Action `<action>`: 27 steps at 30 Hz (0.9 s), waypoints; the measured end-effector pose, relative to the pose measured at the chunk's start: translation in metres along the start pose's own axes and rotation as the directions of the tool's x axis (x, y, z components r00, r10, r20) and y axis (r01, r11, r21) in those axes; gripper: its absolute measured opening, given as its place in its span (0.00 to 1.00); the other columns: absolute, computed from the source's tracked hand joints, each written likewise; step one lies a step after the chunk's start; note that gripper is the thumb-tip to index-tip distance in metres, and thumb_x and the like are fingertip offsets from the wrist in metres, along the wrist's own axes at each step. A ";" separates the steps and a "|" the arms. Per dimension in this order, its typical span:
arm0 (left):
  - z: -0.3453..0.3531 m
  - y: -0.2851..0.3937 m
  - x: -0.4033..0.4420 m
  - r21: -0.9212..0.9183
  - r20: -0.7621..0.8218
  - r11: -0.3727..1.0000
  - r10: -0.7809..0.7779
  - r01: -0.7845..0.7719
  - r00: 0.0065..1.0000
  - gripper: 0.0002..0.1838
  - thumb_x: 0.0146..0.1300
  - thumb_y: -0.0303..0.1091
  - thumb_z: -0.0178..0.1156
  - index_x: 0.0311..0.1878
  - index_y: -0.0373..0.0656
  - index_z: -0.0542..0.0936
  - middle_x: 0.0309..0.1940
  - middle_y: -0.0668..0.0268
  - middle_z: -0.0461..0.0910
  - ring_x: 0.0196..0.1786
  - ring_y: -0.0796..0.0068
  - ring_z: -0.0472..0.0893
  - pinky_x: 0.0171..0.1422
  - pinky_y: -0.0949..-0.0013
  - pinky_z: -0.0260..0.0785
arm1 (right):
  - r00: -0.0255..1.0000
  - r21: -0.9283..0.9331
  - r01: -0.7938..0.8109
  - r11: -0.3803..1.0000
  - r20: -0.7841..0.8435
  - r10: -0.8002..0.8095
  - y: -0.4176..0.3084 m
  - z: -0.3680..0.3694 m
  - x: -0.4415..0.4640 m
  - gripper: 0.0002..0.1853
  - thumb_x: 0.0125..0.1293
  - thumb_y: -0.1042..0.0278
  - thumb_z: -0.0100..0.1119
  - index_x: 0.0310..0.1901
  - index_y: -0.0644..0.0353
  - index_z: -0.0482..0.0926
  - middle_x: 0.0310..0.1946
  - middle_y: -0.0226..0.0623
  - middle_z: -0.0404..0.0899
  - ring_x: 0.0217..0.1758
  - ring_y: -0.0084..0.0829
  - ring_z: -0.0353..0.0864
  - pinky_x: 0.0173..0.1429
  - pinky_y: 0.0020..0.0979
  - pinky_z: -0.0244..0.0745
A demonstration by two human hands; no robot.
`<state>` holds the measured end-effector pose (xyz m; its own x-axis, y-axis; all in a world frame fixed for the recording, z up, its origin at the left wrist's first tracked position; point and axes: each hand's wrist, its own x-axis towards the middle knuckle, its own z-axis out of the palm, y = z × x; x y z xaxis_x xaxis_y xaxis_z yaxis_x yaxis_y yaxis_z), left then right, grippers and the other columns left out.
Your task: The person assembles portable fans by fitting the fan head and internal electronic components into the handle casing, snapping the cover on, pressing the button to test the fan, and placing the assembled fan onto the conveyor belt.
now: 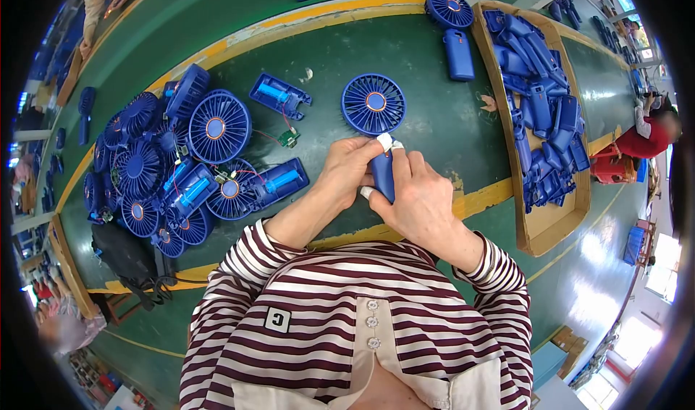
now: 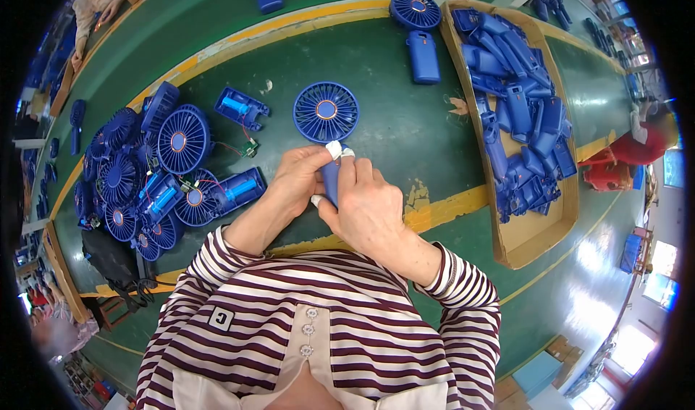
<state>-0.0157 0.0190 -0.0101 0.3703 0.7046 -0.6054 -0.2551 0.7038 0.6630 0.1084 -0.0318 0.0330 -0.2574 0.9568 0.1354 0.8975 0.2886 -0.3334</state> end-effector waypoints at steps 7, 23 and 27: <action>-0.002 0.001 0.002 -0.101 0.049 0.991 0.090 -0.085 0.995 0.14 0.63 0.33 0.51 0.43 0.31 0.74 0.37 0.56 0.78 0.39 0.66 0.79 0.47 0.65 0.73 | 0.977 0.151 -0.133 0.980 -0.144 0.155 0.008 -0.003 -0.008 0.28 0.46 0.56 0.66 0.44 0.69 0.72 0.29 0.41 0.74 0.27 0.34 0.78 0.25 0.32 0.72; 0.001 0.000 -0.004 -0.188 0.234 0.941 0.322 -0.282 0.917 0.17 0.60 0.36 0.57 0.43 0.28 0.75 0.42 0.52 0.78 0.47 0.67 0.77 0.56 0.66 0.66 | 0.902 0.835 -0.425 0.351 0.356 0.245 0.028 0.016 -0.007 0.15 0.59 0.64 0.57 0.40 0.69 0.74 0.29 0.36 0.76 0.32 0.22 0.74 0.36 0.25 0.71; 0.003 -0.001 -0.006 -0.147 0.191 0.938 0.339 -0.315 0.921 0.17 0.61 0.36 0.55 0.45 0.30 0.74 0.40 0.50 0.79 0.43 0.66 0.78 0.53 0.66 0.69 | 0.921 0.852 -0.375 0.366 0.298 0.249 0.029 0.021 -0.009 0.17 0.59 0.60 0.56 0.38 0.71 0.73 0.25 0.40 0.75 0.28 0.25 0.75 0.33 0.28 0.71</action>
<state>-0.0152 0.0137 -0.0063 0.4247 0.8705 -0.2488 -0.4871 0.4514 0.7477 0.1289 -0.0313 0.0026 -0.1207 0.9640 -0.2367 0.1203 -0.2225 -0.9675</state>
